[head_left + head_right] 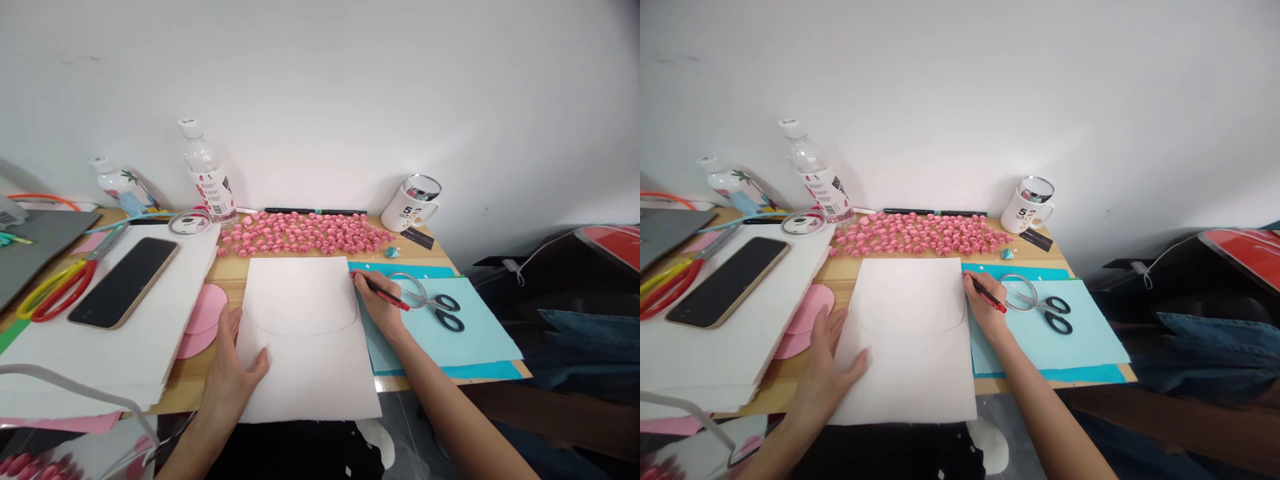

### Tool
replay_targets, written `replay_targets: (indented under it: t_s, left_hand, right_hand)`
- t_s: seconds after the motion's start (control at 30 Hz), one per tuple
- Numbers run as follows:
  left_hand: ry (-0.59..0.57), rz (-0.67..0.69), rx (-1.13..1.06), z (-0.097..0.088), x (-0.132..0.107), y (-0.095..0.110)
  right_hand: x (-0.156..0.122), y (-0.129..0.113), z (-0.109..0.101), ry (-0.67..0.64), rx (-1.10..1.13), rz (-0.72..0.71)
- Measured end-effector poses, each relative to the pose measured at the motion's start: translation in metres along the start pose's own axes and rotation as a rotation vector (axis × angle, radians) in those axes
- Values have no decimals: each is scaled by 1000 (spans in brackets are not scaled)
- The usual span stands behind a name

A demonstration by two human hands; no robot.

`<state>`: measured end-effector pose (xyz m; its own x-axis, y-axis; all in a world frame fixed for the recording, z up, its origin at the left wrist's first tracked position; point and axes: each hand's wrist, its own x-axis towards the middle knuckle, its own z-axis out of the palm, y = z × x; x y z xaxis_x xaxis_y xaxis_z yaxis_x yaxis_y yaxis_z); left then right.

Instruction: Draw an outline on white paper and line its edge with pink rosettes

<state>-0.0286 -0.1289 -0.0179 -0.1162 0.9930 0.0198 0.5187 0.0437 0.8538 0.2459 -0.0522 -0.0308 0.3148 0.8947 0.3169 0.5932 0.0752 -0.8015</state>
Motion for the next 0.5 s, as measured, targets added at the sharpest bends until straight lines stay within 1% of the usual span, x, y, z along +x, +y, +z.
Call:
replay_targets:
  t_s: [0.23,0.5]
  left_hand:
    - [13,67,38,2,1,-9]
    - [28,75,34,3,2,-9]
  right_hand:
    - [-8,-3,-5,-11,-8,18]
    - [-25,-9,-13,-24,10,18]
